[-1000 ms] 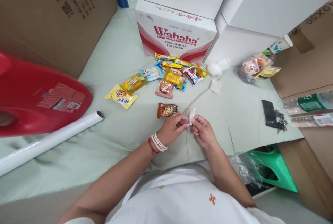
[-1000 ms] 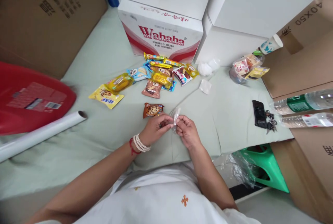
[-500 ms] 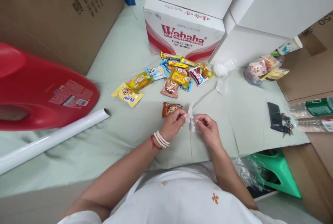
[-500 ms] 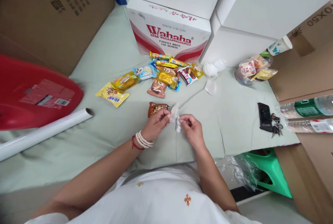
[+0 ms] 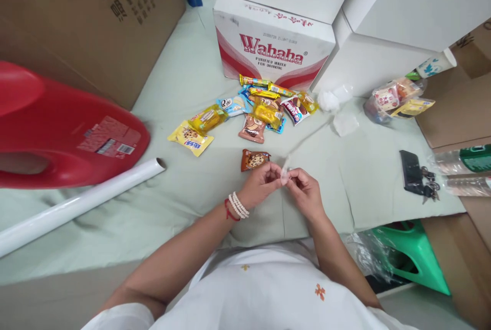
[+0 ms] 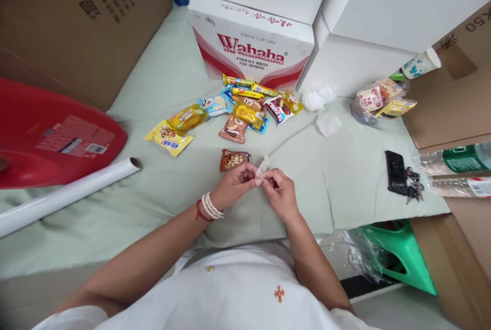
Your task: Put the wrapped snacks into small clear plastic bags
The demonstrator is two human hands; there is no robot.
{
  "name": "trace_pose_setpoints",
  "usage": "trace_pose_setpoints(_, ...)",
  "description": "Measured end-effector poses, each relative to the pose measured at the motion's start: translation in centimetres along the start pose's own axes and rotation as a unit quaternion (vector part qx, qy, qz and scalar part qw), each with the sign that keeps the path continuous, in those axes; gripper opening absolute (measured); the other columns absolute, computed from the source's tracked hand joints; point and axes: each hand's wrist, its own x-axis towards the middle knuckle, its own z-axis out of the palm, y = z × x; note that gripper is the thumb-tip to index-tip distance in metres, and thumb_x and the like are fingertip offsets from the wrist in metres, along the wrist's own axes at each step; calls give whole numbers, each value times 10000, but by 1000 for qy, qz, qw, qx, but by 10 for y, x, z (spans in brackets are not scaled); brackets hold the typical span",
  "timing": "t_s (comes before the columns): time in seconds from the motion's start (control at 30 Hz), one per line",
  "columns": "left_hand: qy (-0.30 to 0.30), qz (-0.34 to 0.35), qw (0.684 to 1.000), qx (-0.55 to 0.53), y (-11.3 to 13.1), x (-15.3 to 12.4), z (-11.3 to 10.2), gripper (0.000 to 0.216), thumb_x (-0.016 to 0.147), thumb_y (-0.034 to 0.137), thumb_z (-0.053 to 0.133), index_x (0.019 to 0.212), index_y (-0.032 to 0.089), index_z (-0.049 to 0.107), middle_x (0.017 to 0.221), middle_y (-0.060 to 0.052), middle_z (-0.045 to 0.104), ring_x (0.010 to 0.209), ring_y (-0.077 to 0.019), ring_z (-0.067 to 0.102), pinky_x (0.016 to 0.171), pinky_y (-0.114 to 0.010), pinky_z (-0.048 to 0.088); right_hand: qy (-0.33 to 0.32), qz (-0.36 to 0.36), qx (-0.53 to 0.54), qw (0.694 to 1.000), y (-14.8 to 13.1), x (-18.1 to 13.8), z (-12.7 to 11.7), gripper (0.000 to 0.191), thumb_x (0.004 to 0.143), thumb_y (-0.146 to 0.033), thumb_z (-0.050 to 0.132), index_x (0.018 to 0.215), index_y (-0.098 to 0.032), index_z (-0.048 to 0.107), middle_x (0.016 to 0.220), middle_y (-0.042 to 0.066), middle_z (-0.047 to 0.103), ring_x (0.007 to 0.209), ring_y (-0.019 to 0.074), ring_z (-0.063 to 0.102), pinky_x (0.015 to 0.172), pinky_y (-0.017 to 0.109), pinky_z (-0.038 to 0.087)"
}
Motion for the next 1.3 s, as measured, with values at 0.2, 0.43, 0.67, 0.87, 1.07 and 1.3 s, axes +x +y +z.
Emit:
trace_pose_setpoints(0.2, 11, -30, 999, -30, -2, 5, -8, 488, 727, 589, 850, 775, 169, 607, 639, 53, 534, 565, -73, 418, 556, -237, 319, 0, 138, 244, 960, -9, 2, -13, 346, 750, -502, 871, 829, -217, 692, 598, -53, 444, 541, 95, 340, 528, 247, 281)
trace_pose_setpoints(0.43, 54, -26, 974, -220, 8, 8, -16, 309, 733, 350, 845, 772, 180, 590, 772, 12, 580, 682, -107, 514, 641, -252, 414, 58, 149, 304, 939, -15, 1, -39, 393, 696, -490, 895, 814, -223, 631, 655, -44, 435, 569, 101, 345, 500, 226, 288)
trace_pose_setpoints(0.67, 27, -40, 963, -266, 18, 7, -20, 274, 764, 280, 823, 795, 180, 570, 976, -33, 658, 846, -149, 608, 768, -287, 500, 129, 99, -105, 981, 15, 24, -115, 360, 886, -554, 648, 921, -198, 682, 788, 31, 604, 687, 167, 509, 678, 316, 448)
trace_pose_setpoints(0.87, 9, -47, 959, -279, 14, 7, -17, 306, 749, 284, 842, 770, 180, 556, 872, -15, 630, 787, -139, 592, 747, -283, 503, 243, 63, -438, 863, 52, 127, -177, 397, 870, -356, 533, 1110, -87, 699, 1230, 261, 641, 1190, 348, 535, 1106, 591, 354)
trace_pose_setpoints(1.07, 32, -46, 957, -286, 11, 11, -19, 285, 769, 259, 821, 808, 189, 547, 867, 2, 611, 775, -131, 592, 740, -281, 509, 159, -17, -419, 894, 37, 194, -152, 406, 885, -365, 618, 1198, -116, 689, 1419, 232, 563, 1340, 328, 480, 1153, 513, 378)
trace_pose_setpoints(1.3, 49, -62, 949, -305, 11, 12, -18, 334, 780, 314, 842, 830, 199, 532, 830, 25, 581, 748, -120, 580, 687, -260, 513, 59, -280, -286, 914, -38, 66, -76, 245, 1007, -405, 576, 1154, -261, 708, 1126, 91, 686, 1085, 260, 636, 983, 445, 513)
